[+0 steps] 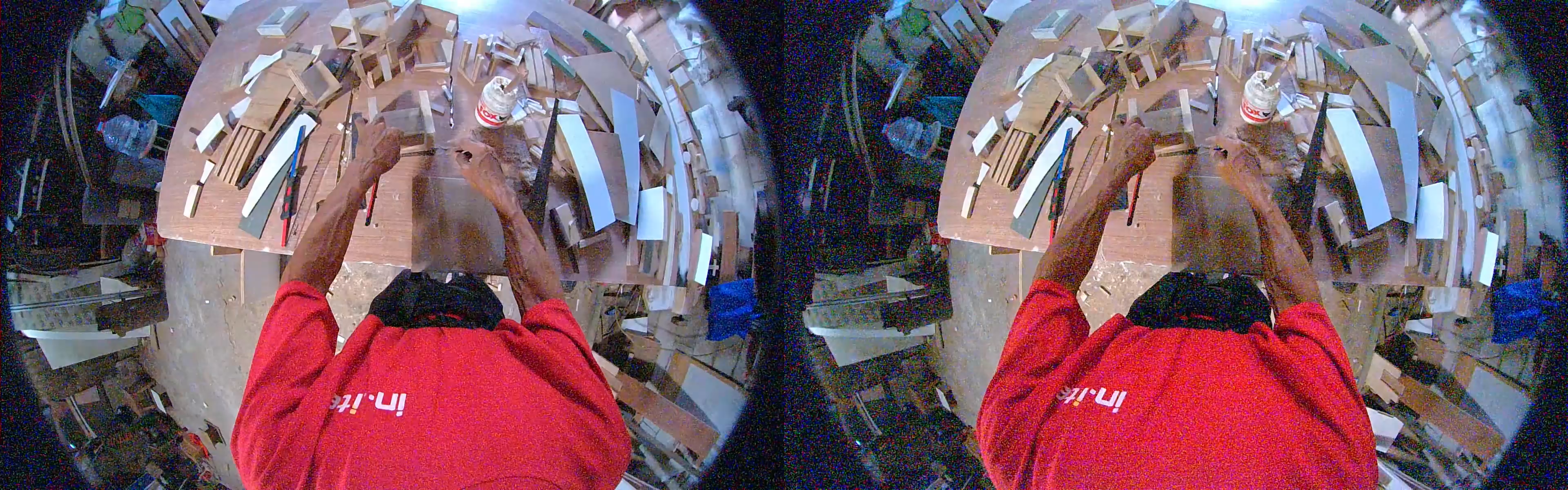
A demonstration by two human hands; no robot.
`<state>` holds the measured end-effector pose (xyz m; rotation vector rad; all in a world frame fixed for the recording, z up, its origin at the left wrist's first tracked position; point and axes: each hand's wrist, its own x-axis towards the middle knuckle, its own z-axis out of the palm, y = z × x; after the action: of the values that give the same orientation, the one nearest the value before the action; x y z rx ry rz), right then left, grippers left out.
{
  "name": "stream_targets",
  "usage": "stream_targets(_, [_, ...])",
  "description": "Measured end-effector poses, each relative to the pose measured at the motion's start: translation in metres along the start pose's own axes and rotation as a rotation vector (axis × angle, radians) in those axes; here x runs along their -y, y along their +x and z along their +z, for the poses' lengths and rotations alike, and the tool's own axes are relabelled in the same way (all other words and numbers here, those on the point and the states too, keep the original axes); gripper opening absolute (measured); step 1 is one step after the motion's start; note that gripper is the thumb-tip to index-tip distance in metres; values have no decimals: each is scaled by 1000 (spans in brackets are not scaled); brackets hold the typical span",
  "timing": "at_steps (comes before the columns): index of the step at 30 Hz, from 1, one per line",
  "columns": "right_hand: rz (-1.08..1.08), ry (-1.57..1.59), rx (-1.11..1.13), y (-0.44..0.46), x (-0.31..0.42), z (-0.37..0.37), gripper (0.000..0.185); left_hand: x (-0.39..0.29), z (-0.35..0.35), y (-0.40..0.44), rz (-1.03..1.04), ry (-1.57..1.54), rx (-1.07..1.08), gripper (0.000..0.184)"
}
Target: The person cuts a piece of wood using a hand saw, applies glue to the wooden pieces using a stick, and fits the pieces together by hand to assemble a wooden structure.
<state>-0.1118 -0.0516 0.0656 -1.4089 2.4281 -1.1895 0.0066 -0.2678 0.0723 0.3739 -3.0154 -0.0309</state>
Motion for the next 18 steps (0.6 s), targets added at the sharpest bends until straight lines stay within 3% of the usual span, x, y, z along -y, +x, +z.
stream_targets(2, [68,37,54,-1,3,-2,18,2,8,4,-6,-21,152,16])
stream_targets(5, [3,125,-13,-3,-2,5,19,-3,7,-2,-14,-16,23,17])
stream_targets(11, [82,53,95,-3,-13,8,23,-3,14,1,-23,-19,44,21])
stream_targets(18, [30,15,18,6,-3,14,26,-1,16,1,-52,-60,81,24])
